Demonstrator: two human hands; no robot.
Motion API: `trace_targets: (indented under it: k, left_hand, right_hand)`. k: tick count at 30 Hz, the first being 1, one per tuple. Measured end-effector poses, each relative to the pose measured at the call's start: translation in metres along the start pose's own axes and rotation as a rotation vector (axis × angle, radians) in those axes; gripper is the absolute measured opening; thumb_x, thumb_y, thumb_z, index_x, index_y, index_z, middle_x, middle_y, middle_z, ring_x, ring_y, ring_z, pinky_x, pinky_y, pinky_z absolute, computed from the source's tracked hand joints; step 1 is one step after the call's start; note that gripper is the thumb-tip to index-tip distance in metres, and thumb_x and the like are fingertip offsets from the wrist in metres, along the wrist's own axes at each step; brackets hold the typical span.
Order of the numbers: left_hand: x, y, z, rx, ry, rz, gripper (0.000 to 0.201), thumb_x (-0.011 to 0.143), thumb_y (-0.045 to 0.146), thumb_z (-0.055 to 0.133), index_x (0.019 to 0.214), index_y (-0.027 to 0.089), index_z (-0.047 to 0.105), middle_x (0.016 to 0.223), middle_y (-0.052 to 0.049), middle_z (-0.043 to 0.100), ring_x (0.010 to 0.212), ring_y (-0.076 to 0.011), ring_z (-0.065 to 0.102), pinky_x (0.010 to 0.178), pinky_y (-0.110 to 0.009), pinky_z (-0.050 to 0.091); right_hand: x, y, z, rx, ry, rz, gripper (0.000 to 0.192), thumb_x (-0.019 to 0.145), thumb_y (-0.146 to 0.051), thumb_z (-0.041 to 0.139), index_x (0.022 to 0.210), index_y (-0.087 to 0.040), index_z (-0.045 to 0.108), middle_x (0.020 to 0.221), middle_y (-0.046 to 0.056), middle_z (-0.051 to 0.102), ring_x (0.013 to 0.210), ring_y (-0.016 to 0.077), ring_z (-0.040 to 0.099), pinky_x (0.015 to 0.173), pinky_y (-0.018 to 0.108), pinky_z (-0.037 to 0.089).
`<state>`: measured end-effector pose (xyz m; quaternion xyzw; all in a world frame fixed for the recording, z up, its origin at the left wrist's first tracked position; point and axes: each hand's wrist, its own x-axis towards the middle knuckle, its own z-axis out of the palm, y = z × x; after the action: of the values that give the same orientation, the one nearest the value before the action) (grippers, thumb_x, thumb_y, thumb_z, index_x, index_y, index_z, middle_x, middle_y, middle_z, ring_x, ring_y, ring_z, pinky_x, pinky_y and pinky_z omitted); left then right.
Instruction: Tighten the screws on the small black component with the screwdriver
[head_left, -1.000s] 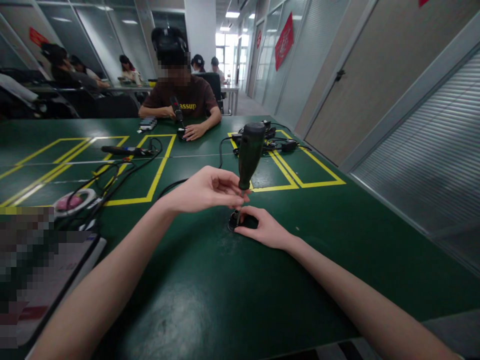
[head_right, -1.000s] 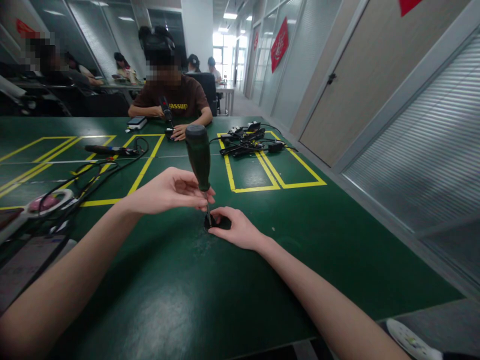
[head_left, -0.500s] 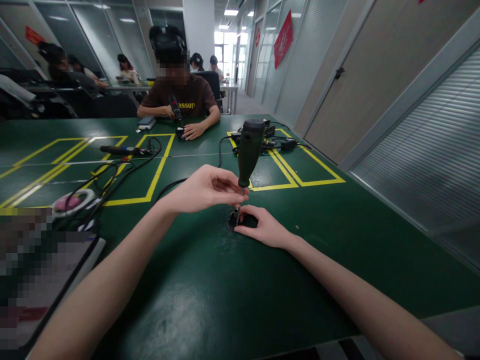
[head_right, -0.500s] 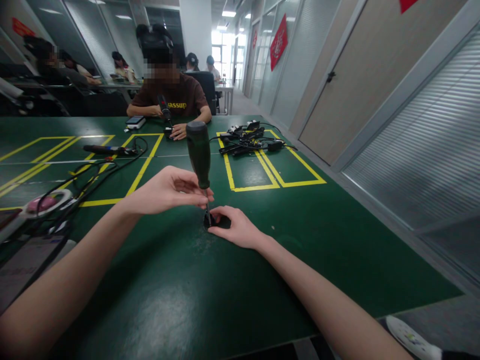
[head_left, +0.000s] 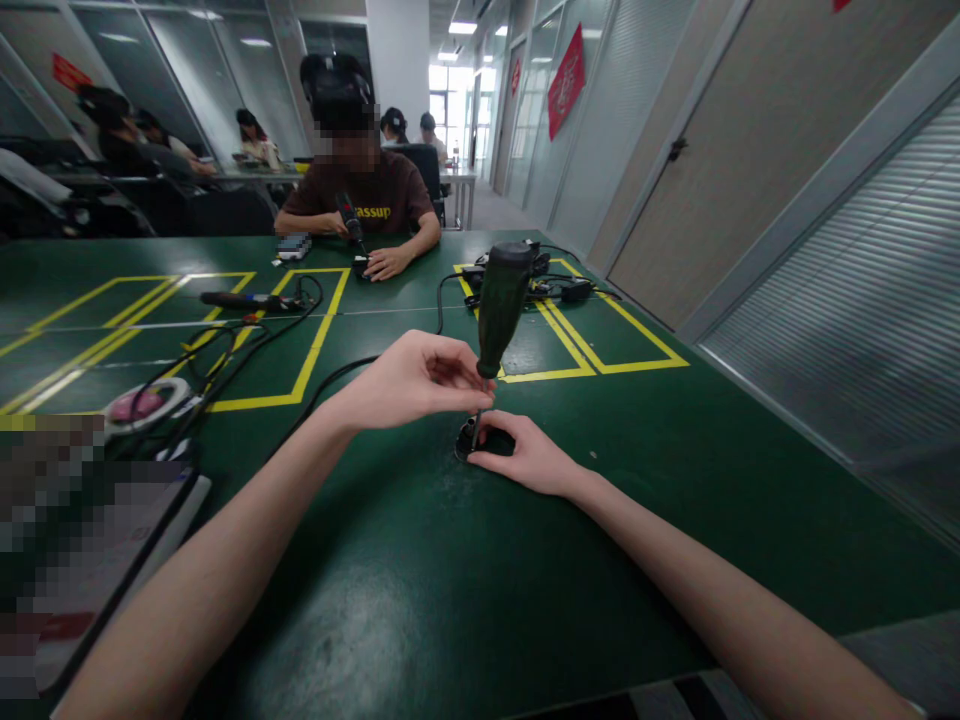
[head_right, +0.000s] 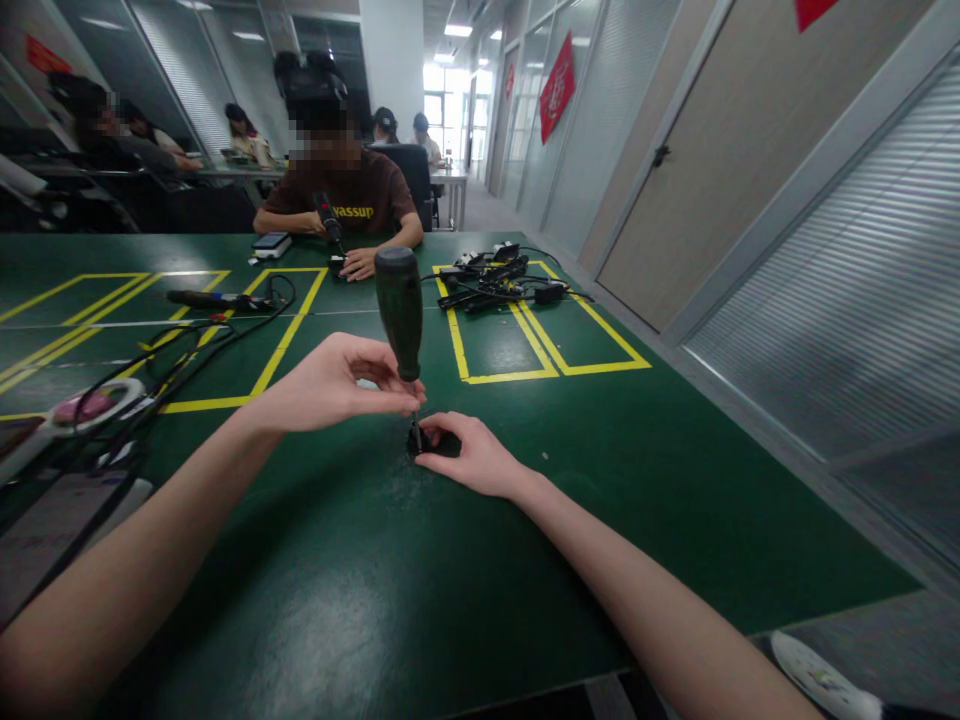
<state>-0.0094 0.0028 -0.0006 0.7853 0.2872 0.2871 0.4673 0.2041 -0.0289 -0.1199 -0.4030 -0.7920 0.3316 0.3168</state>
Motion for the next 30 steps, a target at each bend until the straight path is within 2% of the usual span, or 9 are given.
trace_targets:
  k: [9,19,25,30]
  left_hand:
    - [-0.0007,0.0018,0.0001,-0.004,-0.003,0.012,0.021,0.074,0.026,0.087,0.080,0.013,0.072,0.081,-0.006,0.079,0.072,-0.0157,0.073,0.070,-0.025,0.060]
    - [0.0004,0.0009,0.0029,-0.036,-0.019,-0.013,0.026,0.075,0.026,0.086,0.082,0.013,0.065,0.080,-0.006,0.078,0.068,-0.0144,0.072,0.064,-0.023,0.056]
    - [0.0008,-0.0053,0.0046,-0.123,-0.053,-0.006,0.029,0.076,0.024,0.085,0.087,0.014,0.060,0.077,-0.005,0.077,0.068,-0.0158,0.074,0.065,-0.024,0.059]
    - [0.0021,-0.0070,0.0048,-0.171,-0.058,-0.002,0.027,0.075,0.023,0.086,0.086,0.012,0.063,0.080,-0.004,0.076,0.066,-0.0144,0.073,0.064,-0.025,0.059]
  right_hand:
    - [-0.0002,0.0003,0.0006,0.010,0.004,0.007,0.020,0.087,-0.028,0.075,0.104,-0.018,0.070,0.097,0.005,0.074,0.088,0.0209,0.068,0.087,0.037,0.055]
    - [-0.0011,0.0016,0.0010,0.017,0.007,0.013,0.020,0.088,-0.030,0.074,0.103,-0.018,0.070,0.099,0.007,0.074,0.088,0.0211,0.068,0.086,0.037,0.055]
    - [-0.0006,0.0023,0.0012,0.001,0.017,0.005,0.023,0.086,-0.031,0.076,0.105,-0.018,0.071,0.094,0.005,0.074,0.087,0.0219,0.069,0.084,0.037,0.055]
    - [-0.0010,0.0052,0.0014,-0.009,0.026,0.002,0.027,0.086,-0.032,0.076,0.109,-0.019,0.071,0.093,0.005,0.073,0.088,0.0229,0.070,0.086,0.038,0.055]
